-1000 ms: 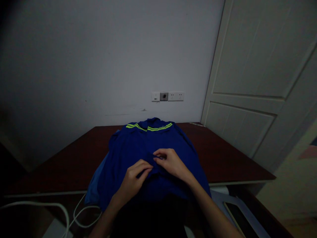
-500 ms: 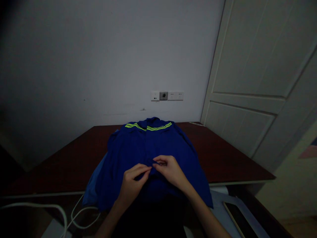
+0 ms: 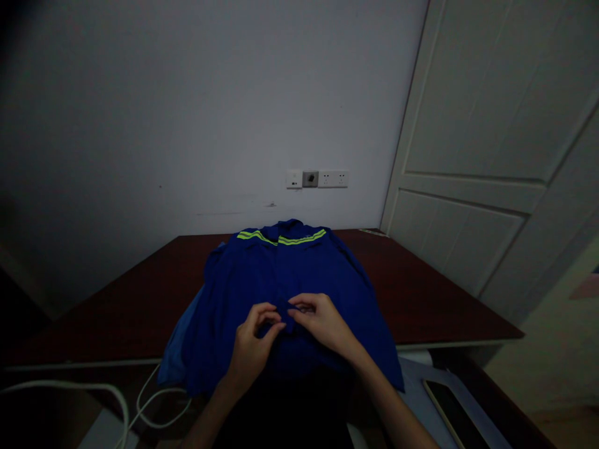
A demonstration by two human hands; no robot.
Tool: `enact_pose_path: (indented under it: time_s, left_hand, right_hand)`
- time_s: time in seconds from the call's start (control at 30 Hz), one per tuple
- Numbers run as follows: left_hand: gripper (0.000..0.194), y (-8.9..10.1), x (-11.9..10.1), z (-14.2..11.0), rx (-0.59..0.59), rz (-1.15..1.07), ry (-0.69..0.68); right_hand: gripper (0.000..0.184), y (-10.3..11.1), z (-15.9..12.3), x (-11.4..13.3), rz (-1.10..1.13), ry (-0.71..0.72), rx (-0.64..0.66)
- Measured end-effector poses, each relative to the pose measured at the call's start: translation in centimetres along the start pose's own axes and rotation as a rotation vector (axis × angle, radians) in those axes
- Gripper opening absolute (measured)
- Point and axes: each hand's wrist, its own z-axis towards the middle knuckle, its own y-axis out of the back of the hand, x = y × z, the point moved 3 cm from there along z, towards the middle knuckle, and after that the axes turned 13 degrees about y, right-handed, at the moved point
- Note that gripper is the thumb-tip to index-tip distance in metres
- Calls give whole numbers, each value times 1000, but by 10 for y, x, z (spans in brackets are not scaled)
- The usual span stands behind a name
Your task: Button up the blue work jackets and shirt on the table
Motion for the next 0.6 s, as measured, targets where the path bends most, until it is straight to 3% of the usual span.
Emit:
enact_pose_path:
  time_s: [0.23, 0.6]
  left_hand:
    - [20, 5, -1, 2, -14, 26, -17]
    - [27, 7, -1, 8, 115, 63, -40]
  right_hand:
    - [30, 2, -2, 3, -7, 0, 71]
    - [27, 0, 2, 10, -128, 85, 185]
